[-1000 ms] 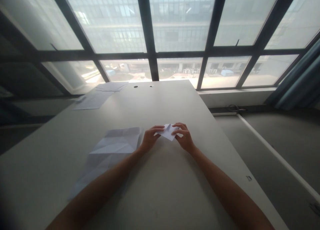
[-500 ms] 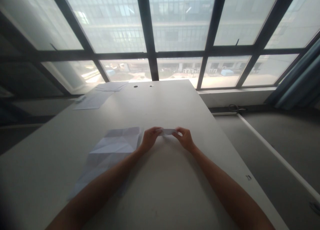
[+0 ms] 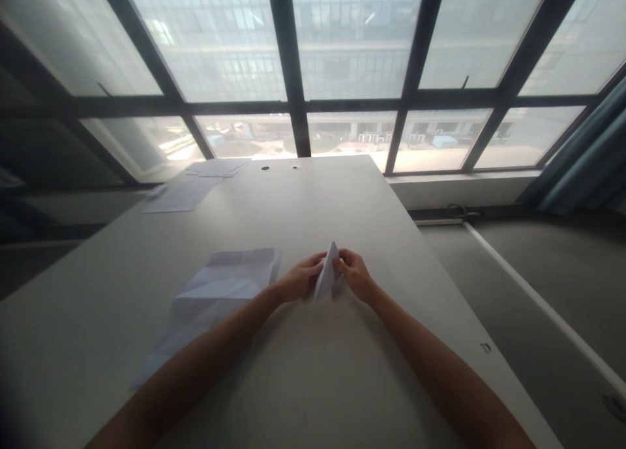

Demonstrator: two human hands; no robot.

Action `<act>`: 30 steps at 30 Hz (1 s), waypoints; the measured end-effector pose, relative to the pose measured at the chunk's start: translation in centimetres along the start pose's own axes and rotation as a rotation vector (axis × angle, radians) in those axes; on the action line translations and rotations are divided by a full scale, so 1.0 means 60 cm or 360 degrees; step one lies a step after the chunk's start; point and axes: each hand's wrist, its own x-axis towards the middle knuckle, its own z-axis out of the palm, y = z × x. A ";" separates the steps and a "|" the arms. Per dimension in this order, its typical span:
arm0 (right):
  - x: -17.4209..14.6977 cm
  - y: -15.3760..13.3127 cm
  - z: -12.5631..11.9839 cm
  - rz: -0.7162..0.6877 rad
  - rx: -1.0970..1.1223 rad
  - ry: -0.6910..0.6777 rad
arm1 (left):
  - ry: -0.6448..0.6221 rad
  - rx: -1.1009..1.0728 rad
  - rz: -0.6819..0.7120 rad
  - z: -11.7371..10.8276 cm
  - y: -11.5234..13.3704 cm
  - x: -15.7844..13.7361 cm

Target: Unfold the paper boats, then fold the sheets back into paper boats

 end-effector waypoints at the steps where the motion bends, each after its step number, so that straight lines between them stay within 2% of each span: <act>1: -0.001 -0.003 0.003 0.0007 0.0041 -0.0024 | 0.0000 0.0019 0.0008 0.001 0.001 -0.002; 7: -0.012 -0.022 0.018 0.0250 0.0405 -0.0047 | -0.0092 0.0292 0.0168 0.007 0.006 -0.009; 11: -0.017 -0.030 0.022 0.0260 0.0316 -0.0088 | -0.0167 0.0428 0.0258 0.008 0.008 -0.010; 14: -0.018 -0.033 0.024 0.0190 0.0205 -0.0128 | -0.0219 0.0450 0.0218 0.008 0.012 -0.012; 18: -0.015 -0.024 0.023 0.0233 0.0136 -0.0082 | -0.0205 0.0496 0.0187 0.008 0.013 -0.013; 22: -0.007 -0.010 0.020 0.0187 0.0065 0.0088 | -0.0104 0.0539 0.0326 0.008 0.010 -0.008; 25: -0.004 -0.005 0.021 0.0138 -0.0030 0.0228 | 0.0165 0.0660 0.0544 0.003 0.005 0.000; 28: -0.006 -0.005 0.022 0.0150 -0.0258 0.0208 | 0.0448 0.0667 0.0743 -0.004 0.001 0.009; 30: -0.009 -0.006 0.022 0.0144 -0.0429 0.0126 | 0.0465 0.0634 0.0777 -0.008 0.002 0.011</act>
